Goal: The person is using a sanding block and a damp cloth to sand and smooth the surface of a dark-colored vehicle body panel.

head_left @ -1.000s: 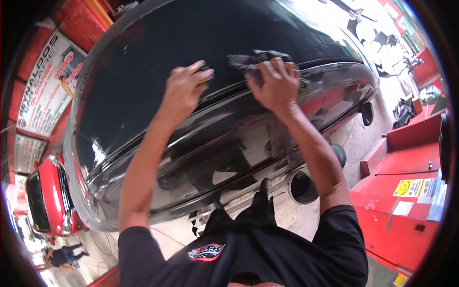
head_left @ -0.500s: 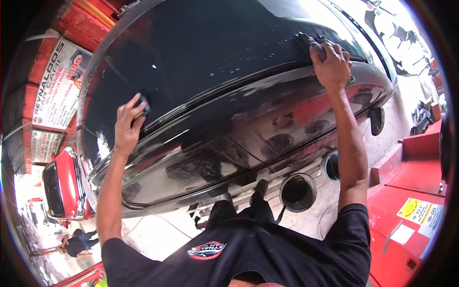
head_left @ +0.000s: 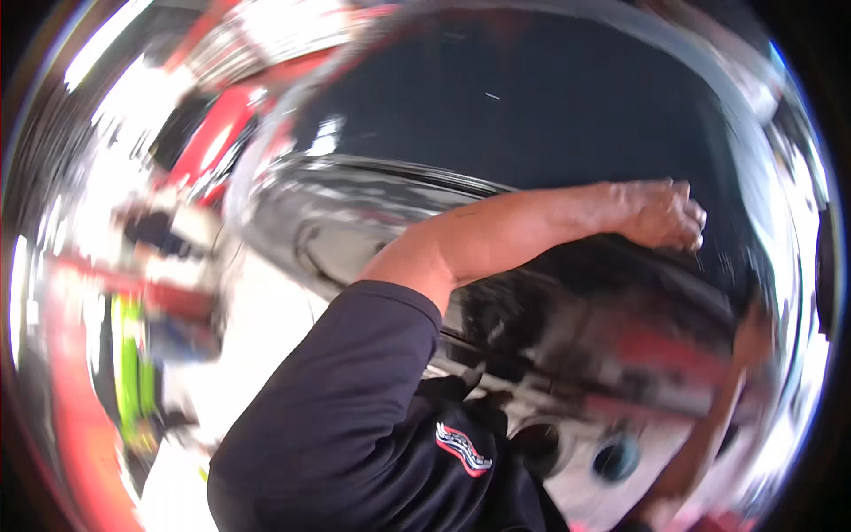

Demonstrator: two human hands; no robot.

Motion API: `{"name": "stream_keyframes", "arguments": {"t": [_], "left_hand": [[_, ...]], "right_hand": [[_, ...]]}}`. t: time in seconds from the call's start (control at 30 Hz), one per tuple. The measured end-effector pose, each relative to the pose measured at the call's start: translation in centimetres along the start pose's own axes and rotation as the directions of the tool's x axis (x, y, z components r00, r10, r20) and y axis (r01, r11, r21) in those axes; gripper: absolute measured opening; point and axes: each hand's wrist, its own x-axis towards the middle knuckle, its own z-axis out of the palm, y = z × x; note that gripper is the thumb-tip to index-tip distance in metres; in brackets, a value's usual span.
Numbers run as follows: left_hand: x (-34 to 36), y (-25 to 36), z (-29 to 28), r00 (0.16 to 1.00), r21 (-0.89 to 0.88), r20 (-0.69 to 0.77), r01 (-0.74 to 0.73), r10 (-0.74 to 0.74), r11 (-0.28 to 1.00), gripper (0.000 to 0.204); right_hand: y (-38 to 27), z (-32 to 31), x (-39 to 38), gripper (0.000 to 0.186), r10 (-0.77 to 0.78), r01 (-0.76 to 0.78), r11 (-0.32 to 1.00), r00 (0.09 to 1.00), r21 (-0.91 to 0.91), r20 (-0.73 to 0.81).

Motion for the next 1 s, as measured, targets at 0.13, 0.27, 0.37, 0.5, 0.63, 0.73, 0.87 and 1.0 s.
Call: {"name": "stream_keyframes", "arguments": {"t": [0.13, 0.27, 0.37, 0.5, 0.63, 0.73, 0.87, 1.0], "left_hand": [[-17.0, -0.1, -12.5, 0.906, 0.120, -0.100, 0.421, -0.411, 0.899, 0.030], [-17.4, 0.5, -12.4, 0.916, 0.124, -0.196, 0.377, -0.350, 0.918, 0.032], [-4.6, -0.1, -2.3, 0.949, 0.097, -0.204, 0.266, -0.242, 0.959, 0.025], [9.7, -5.3, 5.0, 0.972, 0.326, -0.043, 0.232, -0.231, 0.916, 0.019], [11.1, -4.7, 4.2, 0.980, 0.190, -0.045, 0.199, -0.193, 0.961, 0.020], [7.5, 1.8, 1.8, 0.961, -0.030, 0.019, 0.275, -0.275, 0.961, 0.032], [8.4, 0.3, 1.4, 0.954, -0.092, 0.133, 0.281, -0.268, 0.955, 0.038], [14.3, -13.1, 5.4, 0.979, 0.001, 0.003, 0.202, -0.202, 0.979, 0.035]], "right_hand": [[1.1, 3.8, -0.1, 0.040, 0.393, -0.445, 0.893, 0.846, 0.070, 0.361], [-0.9, -6.0, 5.8, 0.062, 0.411, -0.534, 0.833, 0.773, 0.147, 0.483], [1.1, -4.6, 4.7, 0.057, 0.094, -0.136, 0.984, 0.946, 0.118, 0.310], [-1.2, 0.3, 6.0, 0.045, -0.088, 0.077, 0.992, 0.990, 0.101, 0.110], [-2.7, -6.1, 14.7, 0.063, 0.238, -0.477, 0.771, 0.830, 0.421, 0.505], [-1.0, -5.5, 15.8, 0.051, 0.273, -0.472, 0.722, 0.867, 0.507, 0.417], [-0.8, -5.7, 15.3, 0.046, 0.326, -0.515, 0.707, 0.846, 0.484, 0.423], [-0.4, -5.6, 14.4, 0.045, 0.332, -0.508, 0.724, 0.849, 0.466, 0.411]]}}
